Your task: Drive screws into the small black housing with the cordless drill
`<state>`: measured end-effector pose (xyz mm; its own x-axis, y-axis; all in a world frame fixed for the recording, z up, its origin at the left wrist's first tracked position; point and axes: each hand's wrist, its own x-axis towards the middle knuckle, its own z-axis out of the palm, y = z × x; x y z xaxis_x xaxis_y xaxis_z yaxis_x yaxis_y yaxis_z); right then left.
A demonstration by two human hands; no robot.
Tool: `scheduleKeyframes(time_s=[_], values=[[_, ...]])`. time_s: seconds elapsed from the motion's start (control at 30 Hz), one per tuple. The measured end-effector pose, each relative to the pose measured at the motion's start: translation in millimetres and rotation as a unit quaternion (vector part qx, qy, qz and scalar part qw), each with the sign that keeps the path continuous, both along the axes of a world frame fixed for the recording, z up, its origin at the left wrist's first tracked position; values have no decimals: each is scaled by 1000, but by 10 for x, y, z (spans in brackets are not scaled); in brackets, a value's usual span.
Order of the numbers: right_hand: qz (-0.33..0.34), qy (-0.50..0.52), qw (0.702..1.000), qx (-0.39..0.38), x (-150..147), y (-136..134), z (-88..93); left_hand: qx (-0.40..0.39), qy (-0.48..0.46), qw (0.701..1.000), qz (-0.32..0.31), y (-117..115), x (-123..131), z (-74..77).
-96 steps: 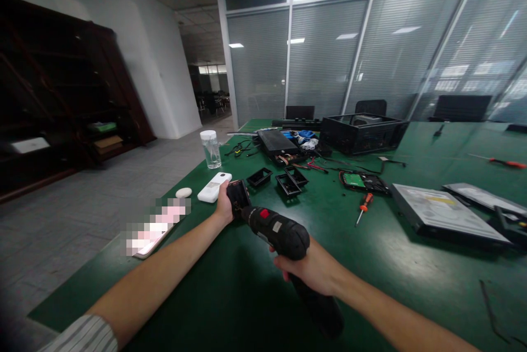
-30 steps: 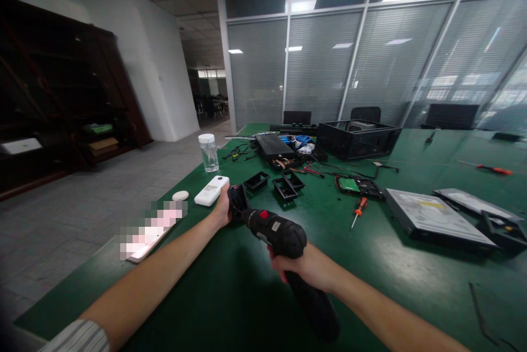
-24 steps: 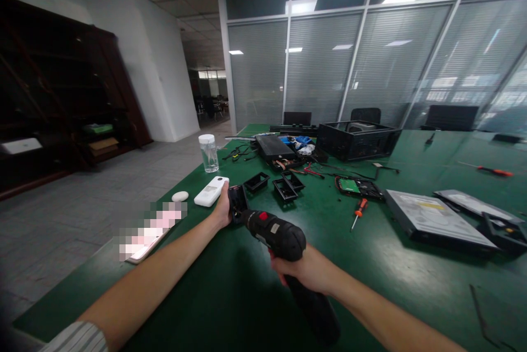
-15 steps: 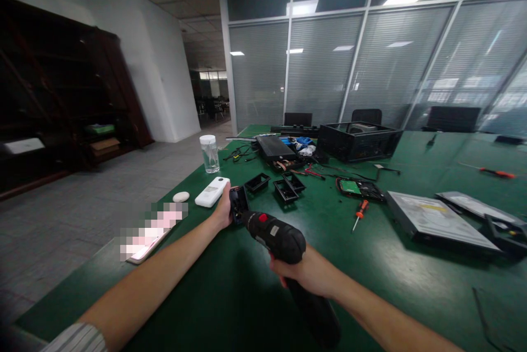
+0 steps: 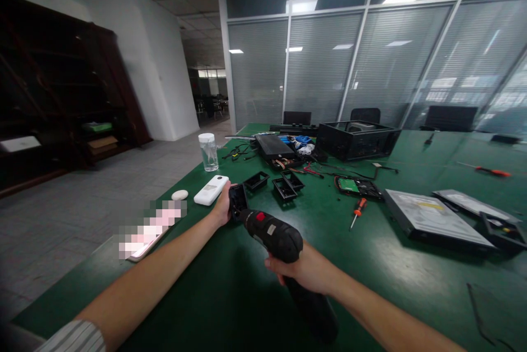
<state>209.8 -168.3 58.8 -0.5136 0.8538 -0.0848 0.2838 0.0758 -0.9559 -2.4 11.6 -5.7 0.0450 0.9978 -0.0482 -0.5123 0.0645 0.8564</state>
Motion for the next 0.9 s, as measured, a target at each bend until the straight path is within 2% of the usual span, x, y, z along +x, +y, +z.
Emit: scheduleKeyframes(time_s=[0.23, 0.67, 0.9], values=[[-6, -12, 1000, -5, 14, 13, -63, -39, 3, 999, -6, -17, 0, 21], [-4, -11, 1000, 10, 18, 2, -6, -55, -3, 998, -7, -23, 13, 37], [4, -7, 1000, 5, 25, 21, -52, -53, -2, 998, -23, 7, -7, -1]])
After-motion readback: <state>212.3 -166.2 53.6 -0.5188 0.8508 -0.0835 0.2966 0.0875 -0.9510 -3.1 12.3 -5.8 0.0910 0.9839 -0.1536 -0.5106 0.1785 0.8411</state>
